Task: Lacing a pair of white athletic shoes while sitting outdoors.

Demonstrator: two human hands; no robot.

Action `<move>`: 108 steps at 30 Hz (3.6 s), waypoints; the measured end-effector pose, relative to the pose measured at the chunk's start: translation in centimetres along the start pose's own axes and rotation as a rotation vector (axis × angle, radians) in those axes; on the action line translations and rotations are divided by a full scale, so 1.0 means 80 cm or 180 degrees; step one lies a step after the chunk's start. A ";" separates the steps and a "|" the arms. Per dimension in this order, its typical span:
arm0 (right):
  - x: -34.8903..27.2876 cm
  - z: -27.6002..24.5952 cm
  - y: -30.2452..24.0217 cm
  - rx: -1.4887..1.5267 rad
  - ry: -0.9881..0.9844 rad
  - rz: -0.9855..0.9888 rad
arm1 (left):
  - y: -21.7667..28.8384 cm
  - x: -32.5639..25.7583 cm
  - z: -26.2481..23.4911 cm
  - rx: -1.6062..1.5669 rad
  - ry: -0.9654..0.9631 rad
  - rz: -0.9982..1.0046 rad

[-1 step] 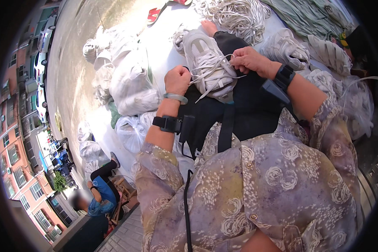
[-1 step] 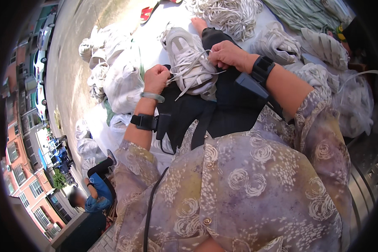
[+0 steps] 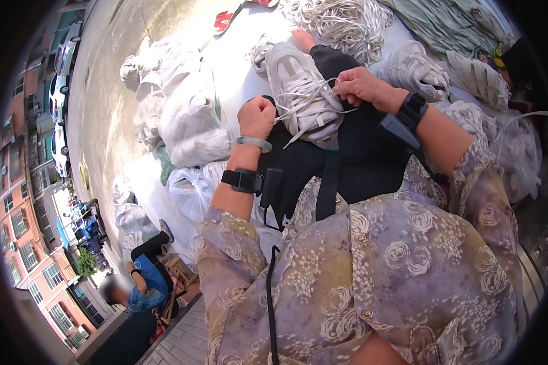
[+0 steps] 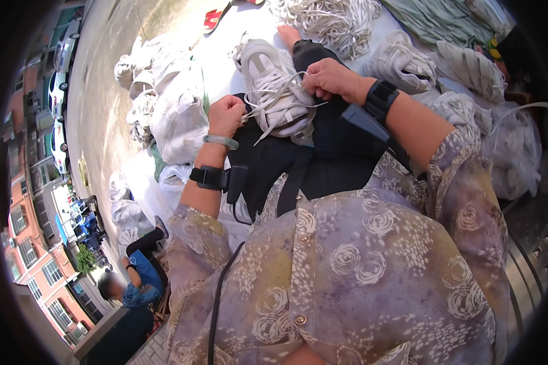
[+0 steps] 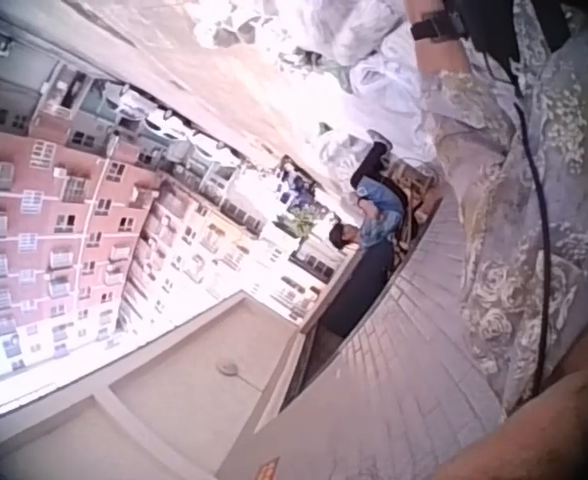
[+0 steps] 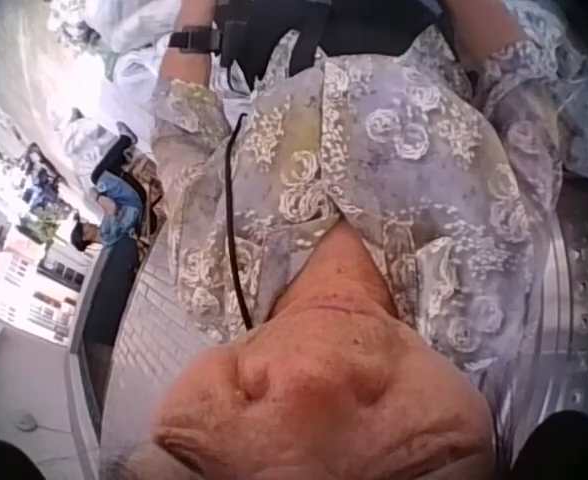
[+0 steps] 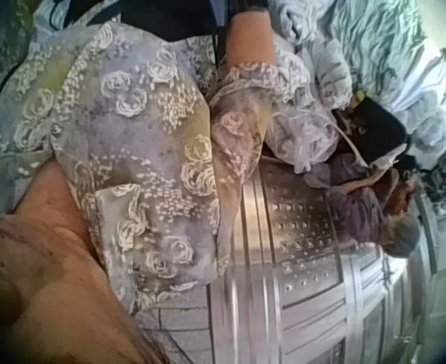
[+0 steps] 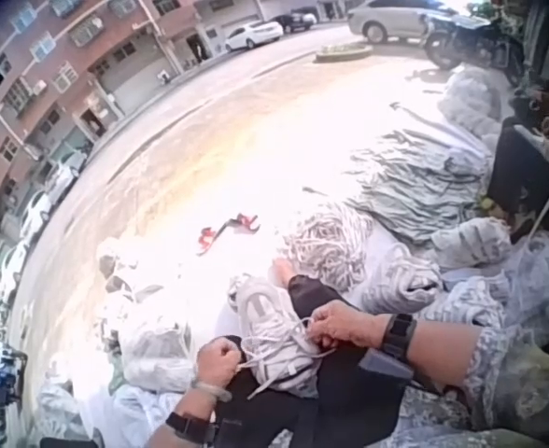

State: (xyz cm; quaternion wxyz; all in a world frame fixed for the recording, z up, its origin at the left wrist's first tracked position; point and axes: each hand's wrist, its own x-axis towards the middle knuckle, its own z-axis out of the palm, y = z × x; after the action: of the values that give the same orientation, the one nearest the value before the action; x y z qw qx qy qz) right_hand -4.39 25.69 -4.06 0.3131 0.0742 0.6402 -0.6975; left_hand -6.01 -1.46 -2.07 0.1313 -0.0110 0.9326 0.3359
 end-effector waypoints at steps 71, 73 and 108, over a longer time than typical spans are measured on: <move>-0.072 -0.034 -0.001 -0.0367 0.0920 -0.0623 | 0.026 -0.051 0.018 0.1341 0.0849 0.1742; -0.074 -0.035 0.005 -0.0846 0.0893 -0.1017 | 0.026 -0.042 0.032 0.1491 0.0495 0.1687; -0.073 -0.126 0.045 0.1678 -0.1237 -0.0563 | 0.027 0.057 -0.160 0.1441 0.0642 0.1071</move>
State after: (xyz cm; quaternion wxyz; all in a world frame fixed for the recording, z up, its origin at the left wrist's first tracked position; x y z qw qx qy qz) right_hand -0.84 37.24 -5.86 0.3376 -0.0376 0.3702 -0.8646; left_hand -13.65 -7.54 7.58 -0.0204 0.1399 0.9809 0.1337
